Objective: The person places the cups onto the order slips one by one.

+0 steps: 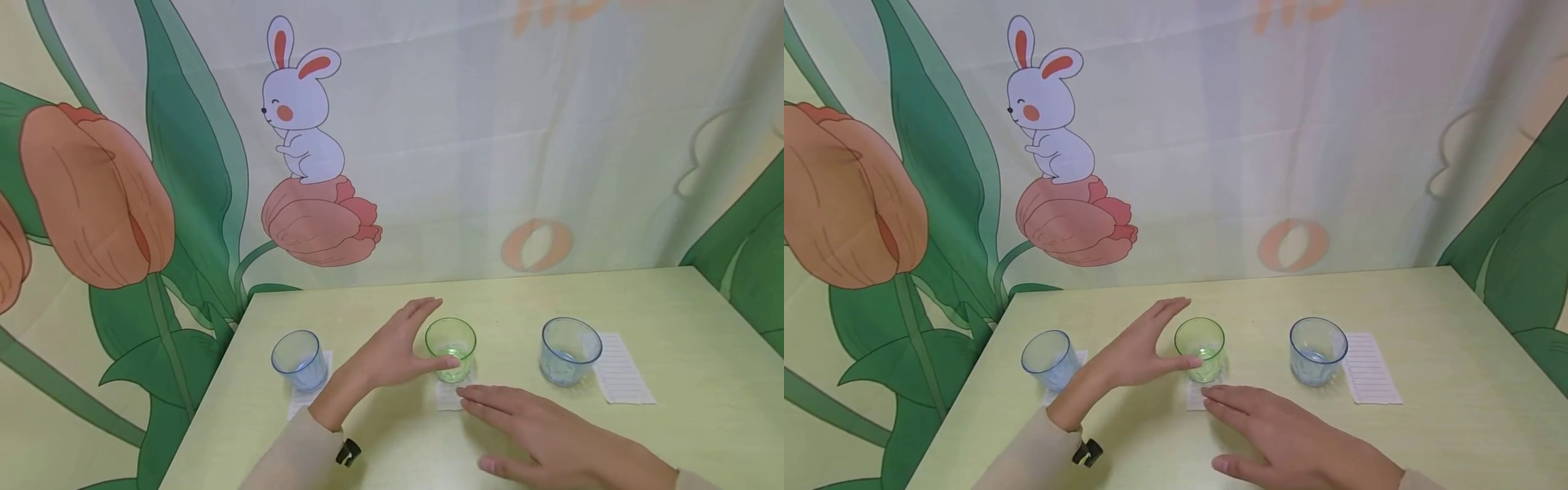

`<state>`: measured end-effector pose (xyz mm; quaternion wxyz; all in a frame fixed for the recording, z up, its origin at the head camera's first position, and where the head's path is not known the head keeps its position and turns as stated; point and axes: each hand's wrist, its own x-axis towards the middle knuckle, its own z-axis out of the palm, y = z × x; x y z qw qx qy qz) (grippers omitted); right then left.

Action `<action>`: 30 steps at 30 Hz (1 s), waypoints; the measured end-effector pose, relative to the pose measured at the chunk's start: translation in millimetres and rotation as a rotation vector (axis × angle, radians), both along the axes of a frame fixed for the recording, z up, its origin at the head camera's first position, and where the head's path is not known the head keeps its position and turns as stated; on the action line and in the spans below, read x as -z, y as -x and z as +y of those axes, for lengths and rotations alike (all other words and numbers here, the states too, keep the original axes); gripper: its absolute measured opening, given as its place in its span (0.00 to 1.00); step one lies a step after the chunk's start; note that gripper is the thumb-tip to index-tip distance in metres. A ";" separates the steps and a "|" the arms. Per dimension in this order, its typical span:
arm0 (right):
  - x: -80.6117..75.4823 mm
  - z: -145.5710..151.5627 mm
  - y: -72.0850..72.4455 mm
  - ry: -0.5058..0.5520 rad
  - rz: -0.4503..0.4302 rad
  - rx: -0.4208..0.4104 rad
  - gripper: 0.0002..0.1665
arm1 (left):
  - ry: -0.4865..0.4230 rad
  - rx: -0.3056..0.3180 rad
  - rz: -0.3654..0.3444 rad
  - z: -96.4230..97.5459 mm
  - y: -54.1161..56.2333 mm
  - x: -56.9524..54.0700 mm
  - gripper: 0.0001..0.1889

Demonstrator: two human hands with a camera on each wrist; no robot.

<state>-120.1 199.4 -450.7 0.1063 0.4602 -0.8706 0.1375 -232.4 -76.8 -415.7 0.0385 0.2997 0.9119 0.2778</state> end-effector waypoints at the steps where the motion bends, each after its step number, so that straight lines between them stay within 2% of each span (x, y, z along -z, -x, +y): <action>1: -7.3 0.2 -1.1 0.018 0.020 0.000 0.42 | 0.019 0.002 0.026 -2.5 -2.6 -6.8 0.54; 7: -47.0 9.3 1.7 0.082 0.093 0.053 0.49 | 0.123 -0.020 0.228 -16.0 -16.1 -41.8 0.51; 12: -67.8 26.7 16.2 0.087 0.102 0.168 0.55 | 0.206 -0.066 0.362 -24.1 -20.1 -54.7 0.51; 15: -75.4 37.6 26.6 0.087 0.119 0.230 0.58 | 0.243 -0.098 0.393 -27.5 -18.4 -53.8 0.51; 20: -80.0 52.1 42.7 0.068 0.146 0.313 0.60 | 0.275 -0.136 0.380 -29.3 -9.8 -42.5 0.51; 25: -73.5 62.4 53.2 0.044 0.144 0.363 0.58 | 0.325 -0.158 0.353 -28.9 -1.5 -29.4 0.52; 30: -65.4 69.8 57.9 0.031 0.117 0.402 0.57 | 0.340 -0.168 0.330 -27.9 0.6 -22.1 0.52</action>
